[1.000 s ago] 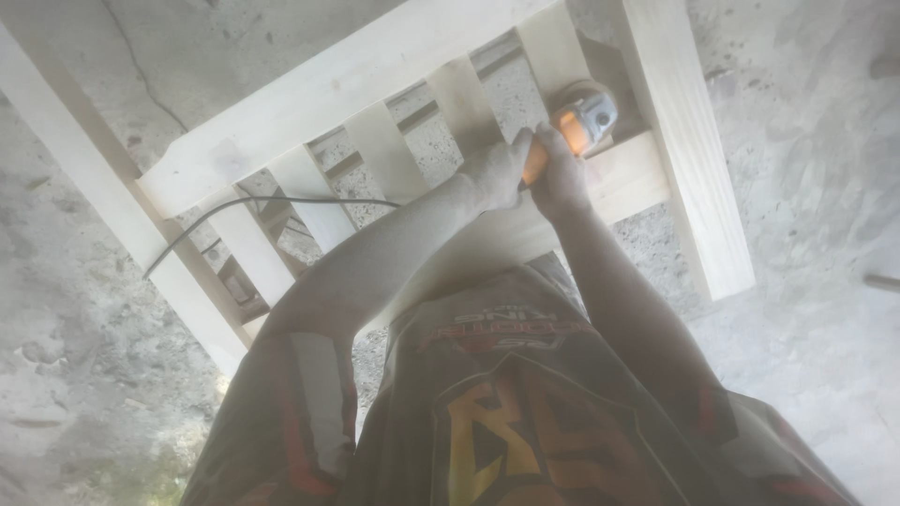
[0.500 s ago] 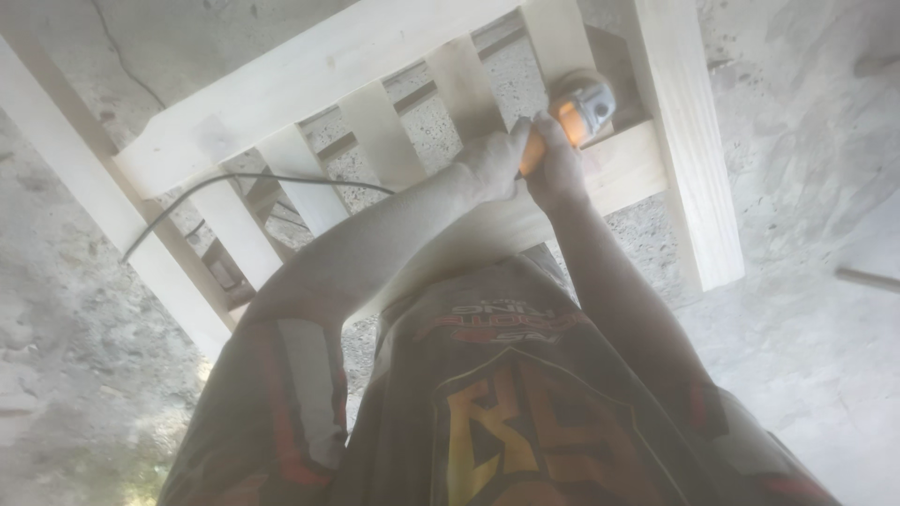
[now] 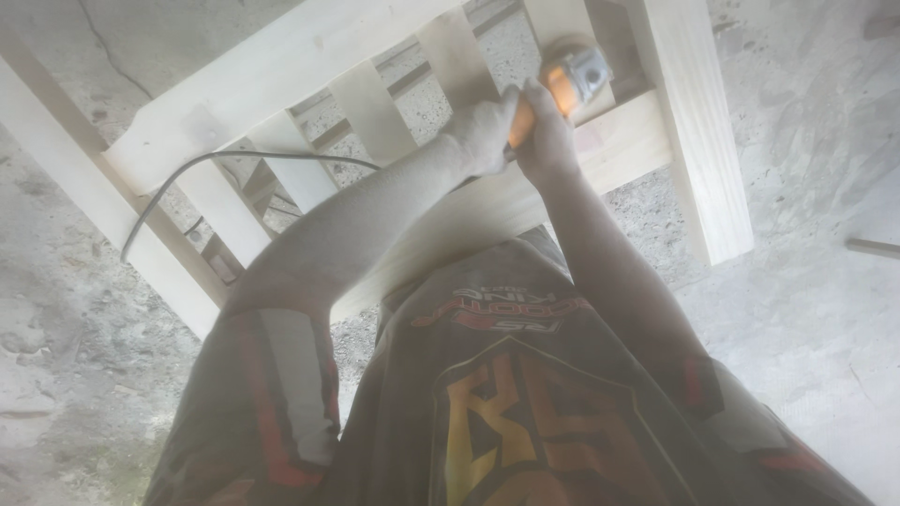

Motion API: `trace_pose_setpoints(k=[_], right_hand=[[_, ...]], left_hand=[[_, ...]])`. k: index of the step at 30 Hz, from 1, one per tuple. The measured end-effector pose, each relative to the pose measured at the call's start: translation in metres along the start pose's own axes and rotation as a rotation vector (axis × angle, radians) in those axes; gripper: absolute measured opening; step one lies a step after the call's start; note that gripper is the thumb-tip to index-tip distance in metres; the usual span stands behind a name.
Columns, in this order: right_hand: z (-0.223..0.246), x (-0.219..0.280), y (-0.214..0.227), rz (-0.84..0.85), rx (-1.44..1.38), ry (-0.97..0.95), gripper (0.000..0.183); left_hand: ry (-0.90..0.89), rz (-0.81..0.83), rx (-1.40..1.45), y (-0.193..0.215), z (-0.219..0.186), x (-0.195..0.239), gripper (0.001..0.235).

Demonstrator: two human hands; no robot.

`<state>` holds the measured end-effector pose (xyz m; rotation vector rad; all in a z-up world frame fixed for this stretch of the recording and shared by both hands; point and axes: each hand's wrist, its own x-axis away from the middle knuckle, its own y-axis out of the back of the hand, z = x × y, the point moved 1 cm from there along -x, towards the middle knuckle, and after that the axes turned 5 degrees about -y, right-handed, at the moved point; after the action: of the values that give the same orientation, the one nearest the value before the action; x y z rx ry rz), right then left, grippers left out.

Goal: The person uses an electric sander to smooth the surfaces of a white wooden structure, moving the tool across horizontal and vertical slats. The person repositions the structure and continues sanding different sections.

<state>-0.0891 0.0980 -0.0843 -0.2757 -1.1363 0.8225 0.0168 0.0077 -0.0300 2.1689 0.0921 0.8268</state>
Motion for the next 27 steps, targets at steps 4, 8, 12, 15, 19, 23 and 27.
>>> trace_pose_setpoints(k=[4, 8, 12, 15, 19, 23, 27], right_hand=[[0.009, -0.005, 0.000, 0.038, -0.022, 0.018, 0.052], [0.019, -0.029, -0.013, 0.043, -0.054, -0.025, 0.052], [0.019, -0.019, -0.015, 0.047, -0.093, 0.034, 0.053], [0.015, -0.002, 0.000, -0.078, -0.050, 0.021, 0.052], [0.006, 0.007, 0.018, -0.081, -0.057, 0.016, 0.051], [0.000, -0.001, 0.010, -0.020, -0.099, 0.050, 0.048], [-0.031, 0.013, 0.001, -0.056, -0.086, 0.052, 0.049]], left_hand=[[0.072, 0.155, -0.022, 0.006, -0.008, -0.009, 0.091], [0.055, 0.071, 0.026, 0.029, 0.002, -0.021, 0.083], [0.033, 0.138, -0.114, 0.034, -0.007, -0.019, 0.087], [0.013, 0.161, -0.109, 0.023, -0.020, -0.014, 0.088], [0.029, 0.191, -0.062, 0.010, -0.027, -0.007, 0.079], [0.038, 0.155, -0.015, 0.019, -0.021, 0.000, 0.088], [0.049, 0.164, -0.017, 0.019, -0.010, 0.029, 0.089]])
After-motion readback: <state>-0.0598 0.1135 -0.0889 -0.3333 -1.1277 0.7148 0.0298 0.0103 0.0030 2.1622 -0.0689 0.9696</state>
